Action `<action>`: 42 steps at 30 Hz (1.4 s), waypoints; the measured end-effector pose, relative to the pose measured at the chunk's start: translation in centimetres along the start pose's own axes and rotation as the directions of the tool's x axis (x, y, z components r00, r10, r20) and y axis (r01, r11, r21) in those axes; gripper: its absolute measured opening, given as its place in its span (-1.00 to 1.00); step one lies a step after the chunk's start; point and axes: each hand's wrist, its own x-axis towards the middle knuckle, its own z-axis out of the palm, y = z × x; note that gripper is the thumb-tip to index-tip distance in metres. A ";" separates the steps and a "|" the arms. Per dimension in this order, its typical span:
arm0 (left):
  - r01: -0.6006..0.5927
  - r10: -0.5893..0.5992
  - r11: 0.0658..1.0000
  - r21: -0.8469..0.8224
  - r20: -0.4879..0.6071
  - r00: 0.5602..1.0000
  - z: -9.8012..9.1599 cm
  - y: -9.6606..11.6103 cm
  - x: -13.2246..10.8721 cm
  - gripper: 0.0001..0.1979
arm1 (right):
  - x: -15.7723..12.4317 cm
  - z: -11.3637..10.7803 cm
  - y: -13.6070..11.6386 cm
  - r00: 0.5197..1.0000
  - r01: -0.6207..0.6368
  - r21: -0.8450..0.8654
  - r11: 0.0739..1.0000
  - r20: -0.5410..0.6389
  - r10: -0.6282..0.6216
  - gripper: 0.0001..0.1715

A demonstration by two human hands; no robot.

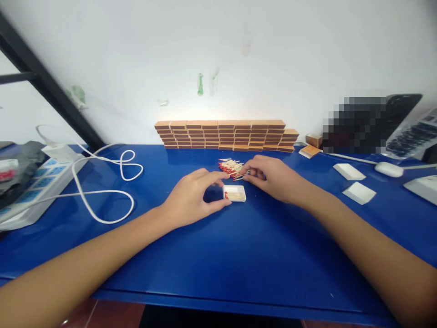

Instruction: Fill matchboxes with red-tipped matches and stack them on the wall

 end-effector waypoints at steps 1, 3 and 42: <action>-0.001 0.001 1.000 -0.005 0.002 1.000 0.0 0.0 0.0 -0.49 | 0.0 0.0 -0.1 1.000 -0.013 0.005 1.000 0.009 0.013 -0.84; 0.003 -0.003 1.000 -0.007 0.012 1.000 0.1 0.0 -0.1 -0.49 | 0.0 -0.1 -0.2 0.999 -0.038 0.002 0.999 0.036 0.038 -0.83; 0.009 -0.009 1.000 -0.003 -0.001 1.000 0.3 -0.2 -0.2 -0.49 | -0.4 -1.8 -1.7 0.987 -0.137 0.023 0.990 0.087 0.135 -0.76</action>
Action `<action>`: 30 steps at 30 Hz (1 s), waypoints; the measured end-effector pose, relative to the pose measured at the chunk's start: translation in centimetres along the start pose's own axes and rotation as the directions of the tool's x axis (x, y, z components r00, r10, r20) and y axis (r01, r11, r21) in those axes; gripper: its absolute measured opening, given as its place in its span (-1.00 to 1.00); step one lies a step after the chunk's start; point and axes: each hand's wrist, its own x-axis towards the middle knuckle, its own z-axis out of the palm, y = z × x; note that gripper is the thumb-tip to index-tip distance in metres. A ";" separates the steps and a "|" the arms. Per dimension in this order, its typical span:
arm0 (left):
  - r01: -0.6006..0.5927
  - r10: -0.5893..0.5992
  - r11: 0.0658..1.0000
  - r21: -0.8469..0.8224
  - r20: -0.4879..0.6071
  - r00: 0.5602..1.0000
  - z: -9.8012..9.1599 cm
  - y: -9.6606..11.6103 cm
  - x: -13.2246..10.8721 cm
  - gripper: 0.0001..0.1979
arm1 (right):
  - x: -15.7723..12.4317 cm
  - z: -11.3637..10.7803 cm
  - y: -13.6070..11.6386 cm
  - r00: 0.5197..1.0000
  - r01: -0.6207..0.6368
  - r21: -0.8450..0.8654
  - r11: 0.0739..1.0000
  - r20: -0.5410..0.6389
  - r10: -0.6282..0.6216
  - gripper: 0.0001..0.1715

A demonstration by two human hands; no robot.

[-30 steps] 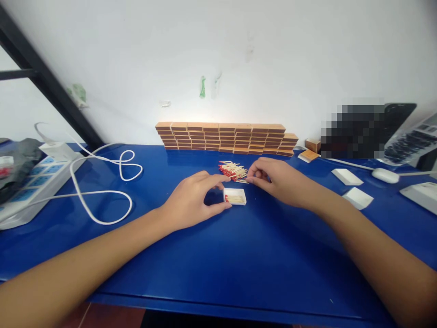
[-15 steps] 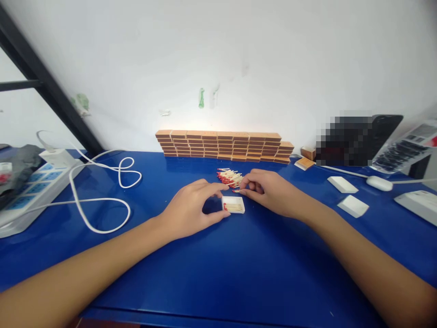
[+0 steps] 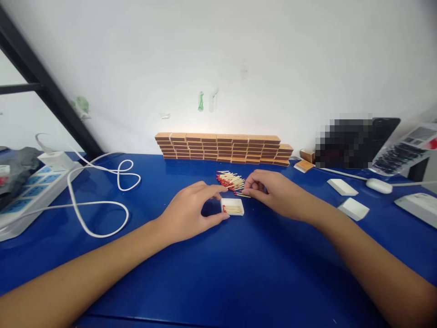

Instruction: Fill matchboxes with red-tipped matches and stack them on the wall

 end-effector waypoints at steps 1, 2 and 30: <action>0.000 0.000 1.000 -0.003 -0.001 1.000 0.0 0.0 0.0 -0.49 | 0.1 0.0 0.1 1.000 -0.007 -0.010 1.000 -0.022 0.007 -0.76; 0.003 -0.003 1.000 -0.005 -0.003 1.000 0.0 0.0 -0.1 -0.49 | 0.1 0.1 0.2 0.999 -0.014 -0.025 1.000 -0.044 0.012 -0.77; 0.038 -0.037 0.998 0.045 -0.028 0.999 -0.2 0.0 0.1 -0.51 | -0.6 -0.4 -0.8 0.999 0.012 0.046 0.999 -0.033 -0.010 -0.75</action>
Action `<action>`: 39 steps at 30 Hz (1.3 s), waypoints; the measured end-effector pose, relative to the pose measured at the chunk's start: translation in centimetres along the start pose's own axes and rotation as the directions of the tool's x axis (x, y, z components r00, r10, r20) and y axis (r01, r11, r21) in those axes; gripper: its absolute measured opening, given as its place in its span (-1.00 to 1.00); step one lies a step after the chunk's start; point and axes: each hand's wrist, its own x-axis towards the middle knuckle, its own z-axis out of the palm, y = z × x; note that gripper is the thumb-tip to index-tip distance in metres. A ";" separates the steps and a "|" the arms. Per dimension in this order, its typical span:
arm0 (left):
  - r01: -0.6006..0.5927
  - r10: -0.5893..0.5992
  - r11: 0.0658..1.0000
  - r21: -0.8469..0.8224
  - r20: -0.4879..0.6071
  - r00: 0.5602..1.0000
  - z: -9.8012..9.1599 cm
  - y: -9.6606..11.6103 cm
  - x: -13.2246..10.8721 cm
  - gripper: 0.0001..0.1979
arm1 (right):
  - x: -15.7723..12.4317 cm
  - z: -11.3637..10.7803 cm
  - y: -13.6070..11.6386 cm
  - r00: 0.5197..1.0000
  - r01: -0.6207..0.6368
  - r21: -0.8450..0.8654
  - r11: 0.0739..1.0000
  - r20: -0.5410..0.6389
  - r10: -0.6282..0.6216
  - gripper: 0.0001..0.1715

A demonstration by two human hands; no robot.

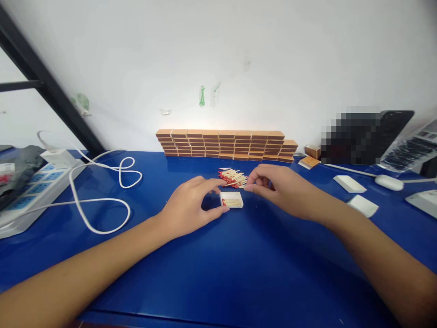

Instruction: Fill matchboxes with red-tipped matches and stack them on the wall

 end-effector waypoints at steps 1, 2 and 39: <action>0.003 -0.003 1.000 -0.002 -0.003 1.000 0.0 0.0 0.0 -0.51 | -0.1 0.1 -0.3 1.000 0.020 0.028 0.999 -0.006 -0.020 -0.75; 0.007 -0.007 1.000 -0.006 -0.004 1.000 0.1 0.0 0.0 -0.50 | -0.2 0.3 -0.7 0.999 0.045 0.050 0.998 0.000 -0.045 -0.76; 0.030 -0.027 0.999 -0.039 0.073 0.997 0.1 0.3 -0.1 -0.47 | 1.0 1.1 2.2 0.995 0.016 0.017 1.000 0.103 -0.018 -0.72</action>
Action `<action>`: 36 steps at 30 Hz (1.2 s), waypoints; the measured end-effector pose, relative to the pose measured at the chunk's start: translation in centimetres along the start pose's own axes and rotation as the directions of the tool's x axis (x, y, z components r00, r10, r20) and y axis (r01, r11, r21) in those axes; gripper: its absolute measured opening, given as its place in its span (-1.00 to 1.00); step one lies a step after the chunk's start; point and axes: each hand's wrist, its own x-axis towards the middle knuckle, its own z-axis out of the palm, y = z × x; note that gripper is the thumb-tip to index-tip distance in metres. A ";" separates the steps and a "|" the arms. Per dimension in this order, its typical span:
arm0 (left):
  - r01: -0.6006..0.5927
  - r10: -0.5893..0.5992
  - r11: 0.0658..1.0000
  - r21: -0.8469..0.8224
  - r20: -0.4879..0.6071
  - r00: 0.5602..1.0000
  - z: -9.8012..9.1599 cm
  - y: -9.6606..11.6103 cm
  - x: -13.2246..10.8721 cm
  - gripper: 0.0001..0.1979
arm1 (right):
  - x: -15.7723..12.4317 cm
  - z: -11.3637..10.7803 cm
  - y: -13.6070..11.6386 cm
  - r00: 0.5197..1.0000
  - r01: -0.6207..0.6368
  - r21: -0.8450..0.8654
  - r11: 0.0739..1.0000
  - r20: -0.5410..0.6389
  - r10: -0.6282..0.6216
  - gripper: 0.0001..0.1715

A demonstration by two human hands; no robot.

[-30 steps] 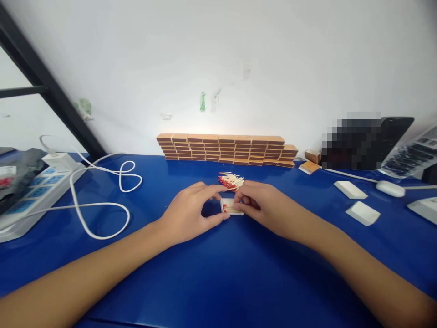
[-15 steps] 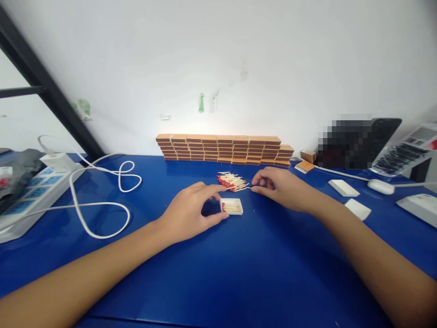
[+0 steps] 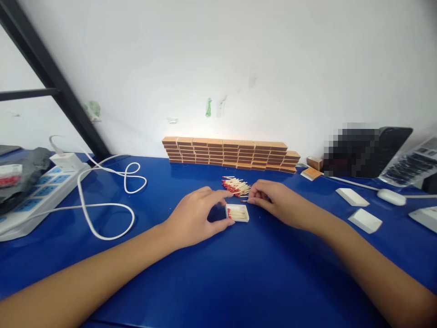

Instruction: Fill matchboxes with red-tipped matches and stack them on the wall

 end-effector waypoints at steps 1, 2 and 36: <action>0.002 -0.002 1.000 0.000 -0.001 1.000 0.0 0.0 0.0 -0.47 | 0.1 0.3 0.0 1.000 0.006 0.004 1.000 -0.003 -0.006 -0.72; 0.002 -0.002 1.000 0.000 -0.001 1.000 0.0 0.0 0.0 -0.47 | 0.2 0.4 0.0 1.000 0.010 0.002 1.000 -0.015 -0.010 -0.73; 0.026 -0.027 0.999 -0.024 -0.033 0.999 0.0 -0.4 -0.1 -0.46 | -0.1 0.5 -1.4 0.972 0.035 0.014 0.999 -0.234 -0.031 -0.80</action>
